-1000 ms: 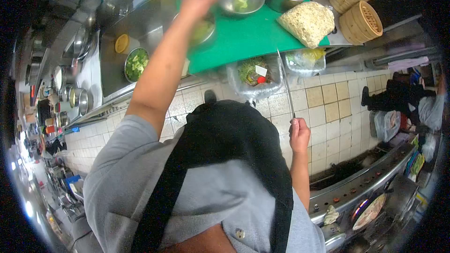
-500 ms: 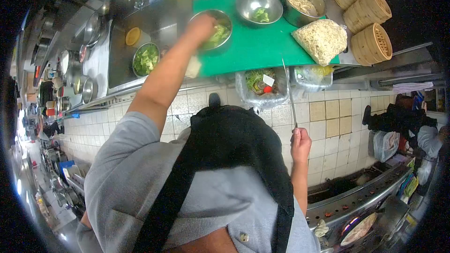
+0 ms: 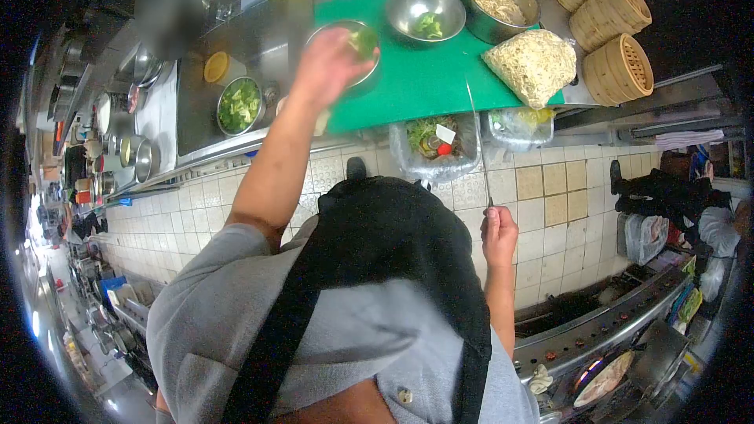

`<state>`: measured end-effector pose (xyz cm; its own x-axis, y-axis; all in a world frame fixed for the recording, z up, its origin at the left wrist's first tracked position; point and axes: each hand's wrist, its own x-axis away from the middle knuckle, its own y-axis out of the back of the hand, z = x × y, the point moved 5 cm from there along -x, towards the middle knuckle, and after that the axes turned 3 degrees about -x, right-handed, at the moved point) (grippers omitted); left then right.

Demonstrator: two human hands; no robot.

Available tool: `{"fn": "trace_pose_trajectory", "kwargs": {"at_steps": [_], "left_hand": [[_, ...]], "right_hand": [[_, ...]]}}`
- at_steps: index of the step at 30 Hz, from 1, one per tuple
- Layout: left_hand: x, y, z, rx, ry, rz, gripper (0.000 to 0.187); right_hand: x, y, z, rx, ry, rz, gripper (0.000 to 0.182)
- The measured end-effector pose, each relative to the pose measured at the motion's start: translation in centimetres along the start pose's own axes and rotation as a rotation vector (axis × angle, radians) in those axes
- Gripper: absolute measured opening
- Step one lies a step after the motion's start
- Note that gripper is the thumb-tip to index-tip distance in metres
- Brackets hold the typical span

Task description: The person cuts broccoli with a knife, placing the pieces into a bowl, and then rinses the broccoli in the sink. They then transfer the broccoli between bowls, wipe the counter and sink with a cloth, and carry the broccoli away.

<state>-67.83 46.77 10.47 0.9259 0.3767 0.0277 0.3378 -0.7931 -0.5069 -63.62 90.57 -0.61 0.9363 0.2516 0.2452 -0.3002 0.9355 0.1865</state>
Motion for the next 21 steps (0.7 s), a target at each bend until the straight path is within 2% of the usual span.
{"fn": "trace_pose_trajectory", "kwargs": {"at_steps": [2, 3, 5, 7, 9, 11, 13, 17, 21], "left_hand": [[0.8, -1.0, 1.5, 0.176, 0.136, 0.039, 0.022], [1.1, -1.5, 2.0, 0.177, 0.137, 0.040, 0.022], [2.0, -3.0, 3.6, 0.325, 0.246, 0.088, 0.032], [2.9, -4.4, 4.3, 0.259, 0.264, 0.067, 0.037], [3.4, -5.2, 5.3, 0.137, 0.212, 0.160, 0.042], [3.8, -5.6, 5.9, 0.178, 0.212, 0.215, 0.044], [4.5, -6.4, 5.9, 0.498, 0.309, 0.279, 0.038], [5.6, -7.1, 5.9, 0.472, 0.320, 0.306, 0.035], [6.8, -7.8, 7.1, 0.265, 0.387, 0.147, 0.031]], "right_hand": [[-0.4, -0.4, 0.2, -0.011, 0.010, 0.029, 0.029], [-0.6, -0.5, 0.4, -0.011, 0.008, 0.027, 0.029], [-1.0, -0.9, 0.9, -0.033, 0.017, 0.041, 0.029], [-1.3, -1.3, 1.5, -0.049, 0.023, 0.047, 0.029], [-1.5, -1.5, 2.0, -0.067, 0.029, 0.052, 0.029], [-1.5, -1.6, 2.6, -0.039, 0.070, 0.066, 0.028], [-1.3, -1.6, 2.9, -0.056, 0.058, 0.071, 0.028], [-1.0, -1.5, 3.6, -0.014, 0.081, 0.088, 0.028], [-1.1, -1.6, 5.3, 0.092, 0.164, 0.073, 0.024]]}}
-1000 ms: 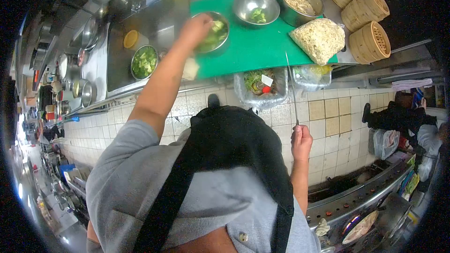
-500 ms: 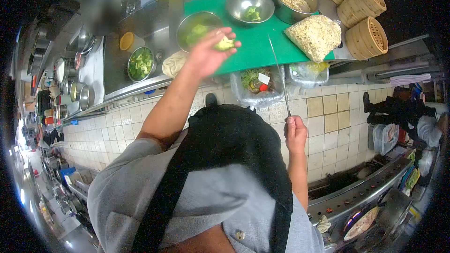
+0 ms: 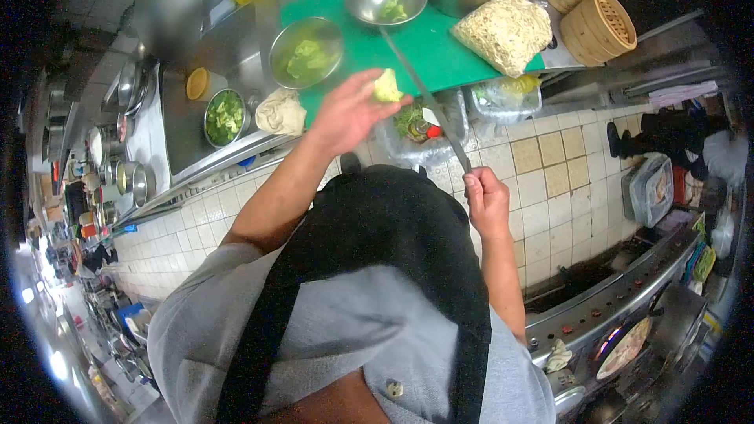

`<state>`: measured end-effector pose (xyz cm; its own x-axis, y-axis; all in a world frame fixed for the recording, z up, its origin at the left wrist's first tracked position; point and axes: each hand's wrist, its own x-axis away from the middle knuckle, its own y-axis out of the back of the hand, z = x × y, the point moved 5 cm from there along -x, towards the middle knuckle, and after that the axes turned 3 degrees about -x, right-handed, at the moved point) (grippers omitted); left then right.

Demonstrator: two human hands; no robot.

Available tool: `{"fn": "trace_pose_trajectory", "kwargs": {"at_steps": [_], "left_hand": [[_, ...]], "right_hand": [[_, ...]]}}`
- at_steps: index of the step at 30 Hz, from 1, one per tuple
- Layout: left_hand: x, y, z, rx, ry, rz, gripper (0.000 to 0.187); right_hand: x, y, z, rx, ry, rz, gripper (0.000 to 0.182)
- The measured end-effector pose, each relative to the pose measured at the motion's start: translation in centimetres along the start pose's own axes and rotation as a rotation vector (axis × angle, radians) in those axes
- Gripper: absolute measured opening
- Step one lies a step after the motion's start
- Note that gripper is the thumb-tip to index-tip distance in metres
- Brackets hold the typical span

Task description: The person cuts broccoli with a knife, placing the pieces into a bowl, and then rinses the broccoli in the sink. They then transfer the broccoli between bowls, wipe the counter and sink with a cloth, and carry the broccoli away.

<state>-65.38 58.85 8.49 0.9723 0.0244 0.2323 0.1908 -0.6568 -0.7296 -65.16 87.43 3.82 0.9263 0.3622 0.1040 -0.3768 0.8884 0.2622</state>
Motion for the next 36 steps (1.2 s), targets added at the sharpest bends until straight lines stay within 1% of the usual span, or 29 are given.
{"fn": "trace_pose_trajectory", "kwargs": {"at_steps": [1, 3, 6, 7, 8, 11, 15, 17, 20, 23, 25, 28, 30, 33, 34, 36], "left_hand": [[0.2, 0.1, 0.5, -0.068, 0.034, -0.082, 0.030], [0.6, -0.1, 1.8, -0.046, 0.067, -0.084, 0.030], [1.0, -0.4, 3.2, -0.021, 0.110, -0.103, 0.027], [1.2, -1.2, 3.1, 0.012, 0.092, -0.068, 0.026], [1.3, -1.8, 3.1, 0.046, 0.072, -0.034, 0.024], [1.0, -1.3, 3.8, 0.054, 0.044, -0.030, 0.023], [1.0, -0.9, 3.8, 0.010, 0.054, -0.051, 0.022], [0.9, -0.5, 4.0, 0.025, 0.050, -0.001, 0.022], [1.1, -1.4, 3.5, 0.014, 0.030, 0.036, 0.023], [1.3, -1.5, 3.0, 0.050, 0.046, 0.009, 0.023], [1.7, -2.0, 2.4, 0.018, 0.040, -0.004, 0.023], [1.7, -1.7, 2.2, -0.027, 0.029, -0.015, 0.024], [1.6, -1.7, 2.3, -0.039, 0.028, -0.010, 0.024], [1.3, -1.8, 2.7, -0.026, 0.065, 0.033, 0.025], [1.2, -1.5, 3.0, -0.014, 0.056, 0.060, 0.026], [1.3, -1.8, 2.9, 0.000, 0.046, 0.088, 0.026]], "right_hand": [[-0.2, -0.1, 0.9, 0.087, 0.056, -0.002, 0.022], [-0.6, -0.4, 2.9, 0.215, 0.161, 0.004, 0.017], [-1.3, -0.9, 5.1, 0.257, 0.204, 0.037, 0.017], [-1.5, -1.1, 5.1, 0.291, 0.240, 0.032, 0.018], [-1.6, -1.1, 5.2, 0.291, 0.238, 0.028, 0.018], [-1.9, -1.5, 5.5, 0.264, 0.253, 0.057, 0.019], [-2.1, -1.6, 5.7, 0.272, 0.240, 0.073, 0.021], [-2.1, -1.6, 5.7, 0.281, 0.246, 0.076, 0.021], [-2.0, -1.6, 5.4, 0.321, 0.281, 0.044, 0.021], [-1.9, -1.4, 4.4, 0.316, 0.264, 0.019, 0.021], [-2.0, -0.8, 2.7, 0.279, 0.200, -0.041, 0.022], [-1.8, 0.1, 1.8, 0.304, 0.164, -0.076, 0.022], [-1.6, 0.3, 2.6, 0.318, 0.173, -0.065, 0.021], [-1.4, -0.5, 5.4, 0.313, 0.281, 0.020, 0.021], [-1.4, -0.7, 5.6, 0.312, 0.280, 0.018, 0.021], [-1.5, -0.8, 6.1, 0.355, 0.348, 0.012, 0.020]]}}
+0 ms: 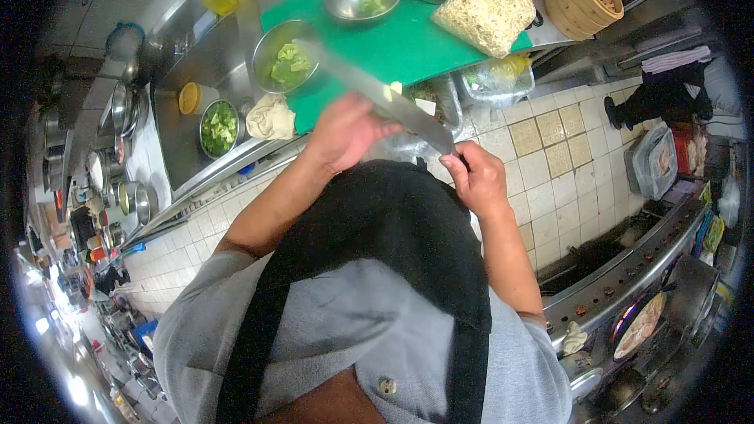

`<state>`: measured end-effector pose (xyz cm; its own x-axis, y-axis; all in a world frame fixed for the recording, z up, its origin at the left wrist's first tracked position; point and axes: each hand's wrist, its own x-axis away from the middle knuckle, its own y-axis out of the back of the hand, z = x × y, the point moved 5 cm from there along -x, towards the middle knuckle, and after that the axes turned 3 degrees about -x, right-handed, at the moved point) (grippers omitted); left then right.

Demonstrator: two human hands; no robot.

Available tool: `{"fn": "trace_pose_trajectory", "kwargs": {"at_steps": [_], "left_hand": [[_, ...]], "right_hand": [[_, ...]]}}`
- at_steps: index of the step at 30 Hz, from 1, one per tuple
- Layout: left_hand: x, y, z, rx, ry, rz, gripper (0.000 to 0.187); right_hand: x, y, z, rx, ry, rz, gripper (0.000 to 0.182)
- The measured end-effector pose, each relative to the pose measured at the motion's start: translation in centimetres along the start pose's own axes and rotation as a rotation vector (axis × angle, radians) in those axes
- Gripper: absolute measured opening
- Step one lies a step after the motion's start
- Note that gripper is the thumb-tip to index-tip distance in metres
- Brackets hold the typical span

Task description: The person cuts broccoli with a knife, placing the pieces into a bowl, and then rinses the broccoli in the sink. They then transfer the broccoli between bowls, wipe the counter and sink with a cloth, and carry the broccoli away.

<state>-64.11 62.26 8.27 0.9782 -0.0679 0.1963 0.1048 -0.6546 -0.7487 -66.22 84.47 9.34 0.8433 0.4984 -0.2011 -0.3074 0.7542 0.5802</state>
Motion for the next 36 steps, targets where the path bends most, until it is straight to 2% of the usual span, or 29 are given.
{"fn": "trace_pose_trajectory", "kwargs": {"at_steps": [3, 4, 6, 7, 9, 11, 14, 17, 20, 24, 26, 27, 31, 32, 34, 36], "left_hand": [[0.6, -0.5, -0.9, -0.046, 0.024, -0.071, 0.026], [0.8, -0.5, -1.0, -0.034, 0.040, -0.039, 0.027], [0.8, -0.5, -1.2, -0.020, 0.054, -0.010, 0.028], [0.7, -0.6, -1.5, -0.110, 0.006, 0.024, 0.029], [0.7, -0.8, -1.6, -0.198, -0.037, 0.060, 0.031], [0.7, -0.3, -1.7, -0.438, -0.041, -0.061, 0.033], [1.1, -1.4, -2.3, -0.579, -0.049, -0.072, 0.035], [1.2, -1.7, -2.2, -0.598, -0.062, -0.053, 0.039], [1.3, -1.5, -2.2, -0.688, 0.033, -0.107, 0.038], [1.2, -0.6, -1.6, -0.639, 0.023, -0.089, 0.037], [1.1, -0.6, -1.8, -0.451, -0.080, -0.013, 0.035], [1.1, -0.6, -2.1, -0.451, -0.080, -0.012, 0.035], [0.6, 0.6, -4.9, -0.599, -0.146, -0.095, 0.036], [0.0, 0.9, -5.7, -0.690, -0.179, -0.120, 0.037], [-1.6, 1.2, -7.3, -0.674, -0.227, -0.138, 0.036], [-3.4, 0.7, -10.2, -0.744, -0.280, -0.236, 0.034]], "right_hand": [[0.2, 0.3, -1.9, -0.004, -0.084, -0.055, 0.018], [0.4, 0.5, -2.5, -0.005, -0.082, -0.052, 0.018], [1.0, 0.8, -4.0, -0.112, -0.216, -0.034, 0.018], [1.2, 1.0, -4.1, -0.187, -0.248, -0.017, 0.018], [1.3, 1.4, -3.5, -0.226, -0.250, 0.025, 0.019], [1.1, 1.7, -2.5, -0.266, -0.250, 0.063, 0.020], [0.6, 1.7, -0.7, -0.244, -0.167, 0.123, 0.021], [0.6, 1.8, -0.3, -0.179, -0.161, 0.128, 0.022], [1.1, 1.4, -1.3, -0.210, -0.190, 0.150, 0.024], [2.5, 0.5, -3.9, -0.274, -0.261, 0.157, 0.027], [3.9, -0.2, -5.8, -0.292, -0.299, 0.155, 0.028], [5.0, -0.4, -7.2, -0.304, -0.387, 0.140, 0.029], [8.7, -0.8, -10.6, -0.303, -0.561, 0.150, 0.030], [9.2, -0.9, -10.8, -0.304, -0.551, 0.155, 0.030], [10.1, -1.1, -11.3, -0.318, -0.639, 0.165, 0.030], [10.2, -1.4, -11.5, -0.299, -0.654, 0.177, 0.031]]}}
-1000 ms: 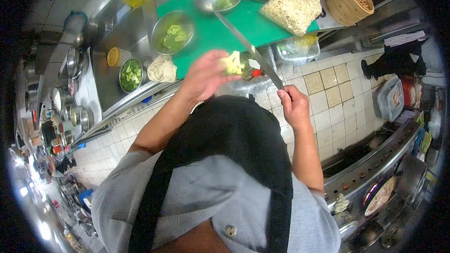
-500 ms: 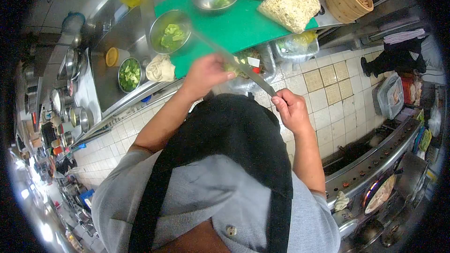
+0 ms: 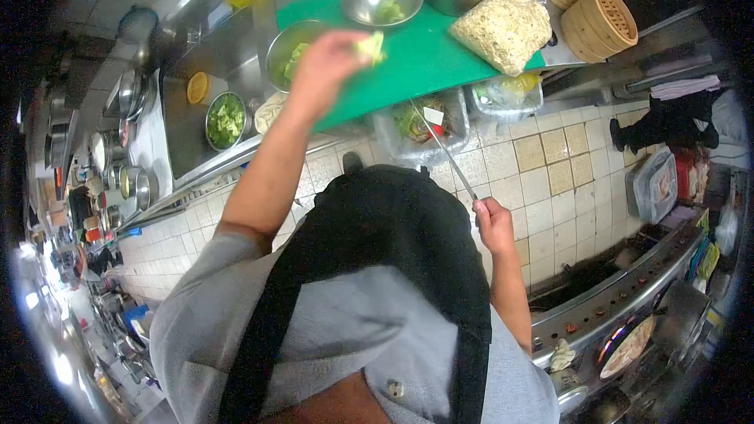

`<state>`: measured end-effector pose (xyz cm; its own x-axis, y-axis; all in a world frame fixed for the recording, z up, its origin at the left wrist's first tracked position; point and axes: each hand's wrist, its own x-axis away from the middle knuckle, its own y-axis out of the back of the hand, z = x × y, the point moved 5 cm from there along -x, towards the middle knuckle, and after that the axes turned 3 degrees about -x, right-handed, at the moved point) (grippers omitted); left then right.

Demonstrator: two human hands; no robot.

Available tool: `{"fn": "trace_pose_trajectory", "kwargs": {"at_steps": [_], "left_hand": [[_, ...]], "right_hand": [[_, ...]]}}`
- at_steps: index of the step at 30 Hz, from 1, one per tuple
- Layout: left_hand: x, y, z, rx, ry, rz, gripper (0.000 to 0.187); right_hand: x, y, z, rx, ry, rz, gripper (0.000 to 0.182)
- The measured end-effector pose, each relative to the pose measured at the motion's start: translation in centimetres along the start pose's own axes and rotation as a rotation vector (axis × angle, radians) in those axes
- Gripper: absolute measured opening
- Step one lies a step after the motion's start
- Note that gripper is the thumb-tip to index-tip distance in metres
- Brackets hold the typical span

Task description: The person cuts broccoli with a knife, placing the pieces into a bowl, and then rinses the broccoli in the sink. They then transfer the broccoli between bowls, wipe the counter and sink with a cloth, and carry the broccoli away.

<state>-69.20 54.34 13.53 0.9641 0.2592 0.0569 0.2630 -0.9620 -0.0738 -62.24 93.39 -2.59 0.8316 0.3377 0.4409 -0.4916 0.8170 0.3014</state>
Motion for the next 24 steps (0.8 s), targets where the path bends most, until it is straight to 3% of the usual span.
{"fn": "trace_pose_trajectory", "kwargs": {"at_steps": [5, 10, 12, 15, 16, 19, 22, 24], "left_hand": [[-5.7, 4.2, -3.8, -0.374, -0.193, -0.240, 0.043], [-5.5, 11.3, -4.1, -0.555, -0.172, -0.312, 0.034], [-5.6, 13.2, -1.1, -1.015, -0.054, -0.153, 0.031], [-5.3, 13.1, 3.0, -1.297, 0.107, -0.042, 0.034], [-5.2, 12.6, 3.4, -1.294, 0.107, -0.045, 0.034], [-4.7, 11.0, 5.1, -1.668, 0.058, 0.084, 0.038], [-6.3, 12.0, 6.1, -1.560, 0.179, 0.018, 0.034], [-5.8, 12.5, 5.5, -1.481, 0.135, -0.036, 0.032]], "right_hand": [[-0.5, 0.0, 0.5, -0.009, -0.001, 0.021, 0.034], [0.2, 0.7, -0.6, -0.083, -0.017, -0.013, 0.035], [0.3, 0.8, -1.0, -0.098, -0.047, -0.011, 0.035], [0.1, 0.4, -0.3, -0.078, -0.050, -0.019, 0.036], [0.0, 0.2, -0.1, -0.074, -0.048, -0.019, 0.036], [-0.6, -0.2, 0.9, -0.055, -0.009, 0.006, 0.036], [-0.9, -0.3, 1.4, -0.002, 0.005, 0.017, 0.036], [-0.8, -0.2, 1.4, -0.004, 0.016, 0.011, 0.035]]}}
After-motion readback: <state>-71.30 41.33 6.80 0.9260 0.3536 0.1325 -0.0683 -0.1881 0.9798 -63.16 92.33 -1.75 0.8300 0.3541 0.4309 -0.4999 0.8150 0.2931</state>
